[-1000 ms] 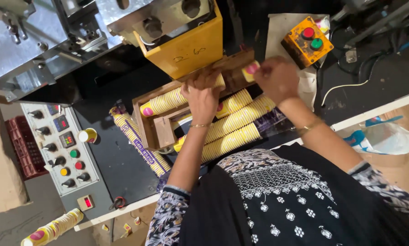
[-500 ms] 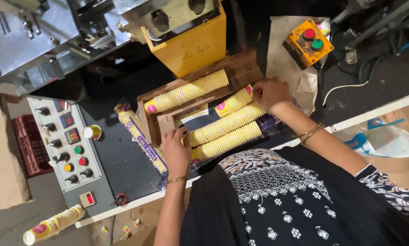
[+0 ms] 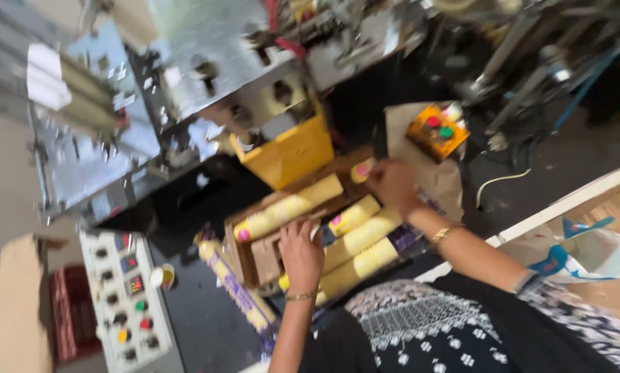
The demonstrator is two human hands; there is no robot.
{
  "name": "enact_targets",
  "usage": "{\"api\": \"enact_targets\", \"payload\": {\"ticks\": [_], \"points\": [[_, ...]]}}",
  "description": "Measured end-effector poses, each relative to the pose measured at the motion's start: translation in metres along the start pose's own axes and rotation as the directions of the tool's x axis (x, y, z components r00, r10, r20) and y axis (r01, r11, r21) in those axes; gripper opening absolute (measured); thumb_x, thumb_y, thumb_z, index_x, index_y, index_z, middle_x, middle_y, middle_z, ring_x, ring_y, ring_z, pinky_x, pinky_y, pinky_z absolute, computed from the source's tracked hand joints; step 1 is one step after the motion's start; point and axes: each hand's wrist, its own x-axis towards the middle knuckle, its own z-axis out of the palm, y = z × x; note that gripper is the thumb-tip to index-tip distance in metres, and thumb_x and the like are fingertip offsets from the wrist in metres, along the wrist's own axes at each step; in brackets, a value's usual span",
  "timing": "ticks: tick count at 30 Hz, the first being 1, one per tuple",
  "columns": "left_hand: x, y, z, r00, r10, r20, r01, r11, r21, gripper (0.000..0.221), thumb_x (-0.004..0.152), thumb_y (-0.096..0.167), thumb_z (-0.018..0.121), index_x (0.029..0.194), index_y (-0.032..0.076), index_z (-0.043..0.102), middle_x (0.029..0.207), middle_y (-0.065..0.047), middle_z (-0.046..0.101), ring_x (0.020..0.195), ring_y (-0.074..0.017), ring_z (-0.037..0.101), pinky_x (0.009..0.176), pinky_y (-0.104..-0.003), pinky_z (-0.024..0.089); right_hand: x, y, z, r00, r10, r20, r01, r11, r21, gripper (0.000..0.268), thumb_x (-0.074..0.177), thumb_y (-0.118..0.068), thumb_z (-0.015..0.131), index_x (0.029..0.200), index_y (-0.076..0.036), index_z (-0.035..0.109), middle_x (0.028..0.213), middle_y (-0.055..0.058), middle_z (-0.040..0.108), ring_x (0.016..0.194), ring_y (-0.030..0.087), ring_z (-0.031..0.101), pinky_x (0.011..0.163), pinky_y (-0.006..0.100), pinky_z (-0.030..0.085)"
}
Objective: The person packages stacks of paper cups into plastic sleeves by hand and arranges the packaged sleeves into a wooden tray on a manufacturing line.
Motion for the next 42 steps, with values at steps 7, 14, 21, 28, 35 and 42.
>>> {"api": "enact_targets", "payload": {"ticks": [7,14,21,28,35,42], "points": [[-0.002,-0.016,-0.005,0.994,0.092,-0.063,-0.096,0.994,-0.051,0.031,0.078,0.013,0.076,0.108,0.008,0.072,0.112,-0.013,0.069,0.105,-0.0372,0.063,0.09,-0.046,0.049,0.0,-0.002,0.052,0.932,-0.094,0.349,0.03,0.982,0.185,0.008,0.084,-0.009,0.063,0.082,-0.002,0.067,0.082,0.021,0.067,0.078,0.036,0.069,0.071,0.047,0.05],[-0.071,-0.132,0.043,0.991,-0.132,0.025,0.131,0.991,0.037,0.03,0.071,0.022,0.081,0.101,0.023,0.077,0.108,-0.005,0.073,0.104,-0.03,0.066,0.09,-0.042,0.053,0.011,-0.011,0.076,0.97,0.049,0.239,-0.077,0.991,0.108,0.013,0.079,-0.005,0.066,0.087,-0.011,0.074,0.082,0.012,0.072,0.083,0.031,0.07,0.077,0.044,0.052],[-0.099,-0.072,-0.012,0.975,-0.016,0.224,0.03,0.998,-0.058,0.064,0.065,0.024,0.086,0.127,0.019,0.067,0.121,-0.013,0.065,0.113,-0.0368,0.058,0.095,-0.048,0.047,0.005,0.011,0.02,0.979,-0.195,0.062,0.18,0.964,0.194,0.026,0.076,-0.016,0.069,0.1,-0.015,0.077,0.096,0.008,0.078,0.09,0.031,0.071,0.086,0.044,0.054],[-0.127,-0.039,-0.028,0.947,-0.007,0.32,0.015,1.0,-0.024,0.068,0.079,0.009,0.072,0.144,0.008,0.052,0.126,-0.019,0.058,0.12,-0.0387,0.052,0.097,-0.049,0.042,-0.098,0.02,-0.064,0.821,0.148,0.552,-0.135,0.989,-0.064,0.02,0.087,-0.027,0.076,0.097,-0.01,0.081,0.084,0.014,0.078,0.068,0.024,0.072,0.064,0.039,0.056],[-0.134,-0.041,-0.002,0.963,0.001,0.269,-0.024,0.996,0.082,0.06,0.085,0.002,0.059,0.144,0.009,0.053,0.131,-0.013,0.06,0.122,-0.0329,0.054,0.095,-0.049,0.043,-0.14,0.007,-0.036,0.817,0.133,0.56,-0.214,0.974,0.08,0.027,0.083,-0.022,0.081,0.095,0.002,0.076,0.081,0.015,0.077,0.07,0.022,0.074,0.068,0.034,0.056],[-0.081,-0.017,-0.046,0.988,-0.035,0.149,0.027,0.998,0.061,0.064,0.079,-0.006,0.062,0.141,0.01,0.056,0.134,-0.015,0.059,0.124,-0.0359,0.055,0.097,-0.047,0.045,-0.097,-0.055,-0.074,0.907,0.073,0.414,-0.111,0.991,0.069,0.025,0.086,-0.02,0.078,0.1,0.0,0.076,0.082,0.019,0.074,0.071,0.027,0.074,0.067,0.038,0.056]]}}
